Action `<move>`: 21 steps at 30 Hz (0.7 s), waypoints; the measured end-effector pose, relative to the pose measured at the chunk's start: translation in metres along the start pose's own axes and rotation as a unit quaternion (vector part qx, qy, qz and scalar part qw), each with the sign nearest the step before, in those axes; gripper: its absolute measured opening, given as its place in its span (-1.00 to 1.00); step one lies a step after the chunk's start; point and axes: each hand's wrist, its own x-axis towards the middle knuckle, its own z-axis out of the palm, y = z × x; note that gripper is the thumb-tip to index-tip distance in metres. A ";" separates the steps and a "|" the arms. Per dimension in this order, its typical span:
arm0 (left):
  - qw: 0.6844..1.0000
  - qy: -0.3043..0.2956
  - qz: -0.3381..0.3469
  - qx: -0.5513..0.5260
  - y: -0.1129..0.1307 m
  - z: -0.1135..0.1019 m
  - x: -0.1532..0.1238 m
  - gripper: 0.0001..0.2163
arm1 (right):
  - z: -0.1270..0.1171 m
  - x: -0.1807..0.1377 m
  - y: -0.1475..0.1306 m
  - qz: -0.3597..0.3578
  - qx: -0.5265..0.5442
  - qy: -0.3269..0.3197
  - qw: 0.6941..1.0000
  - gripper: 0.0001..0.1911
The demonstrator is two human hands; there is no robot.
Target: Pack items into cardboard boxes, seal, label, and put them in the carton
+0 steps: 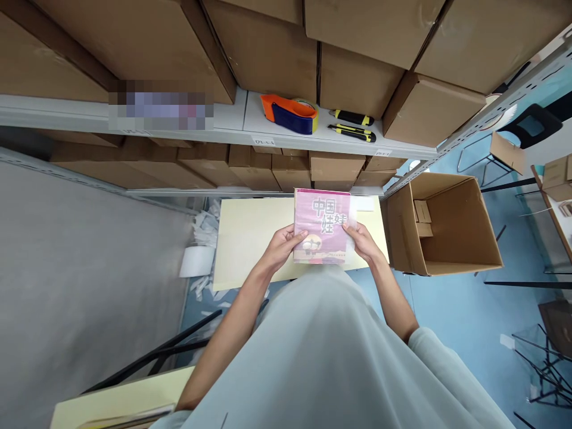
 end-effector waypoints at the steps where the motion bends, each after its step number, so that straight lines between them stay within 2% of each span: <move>1: 1.000 0.006 0.007 0.010 -0.002 0.000 0.001 -0.40 | 0.000 -0.002 -0.002 -0.004 -0.004 0.001 1.000 -0.40; 5: 0.995 0.038 0.047 0.075 -0.005 -0.003 0.003 -0.43 | -0.003 -0.013 -0.020 -0.039 -0.057 -0.037 0.997 -0.39; 9: 0.984 0.011 0.137 0.114 0.001 -0.003 0.002 -0.51 | -0.010 -0.022 -0.044 -0.120 -0.159 -0.132 0.971 -0.58; 11: 0.976 0.014 0.173 0.134 0.006 -0.002 0.001 -0.54 | -0.015 -0.024 -0.050 -0.149 -0.191 -0.154 0.958 -0.65; 15: 0.962 0.027 0.207 0.179 0.014 0.002 0.000 -0.57 | -0.025 -0.025 -0.051 -0.157 -0.211 -0.166 0.950 -0.70; 21: 0.952 0.032 0.222 0.210 0.018 0.012 -0.002 -0.57 | -0.036 -0.026 -0.049 -0.130 -0.189 -0.146 0.962 -0.68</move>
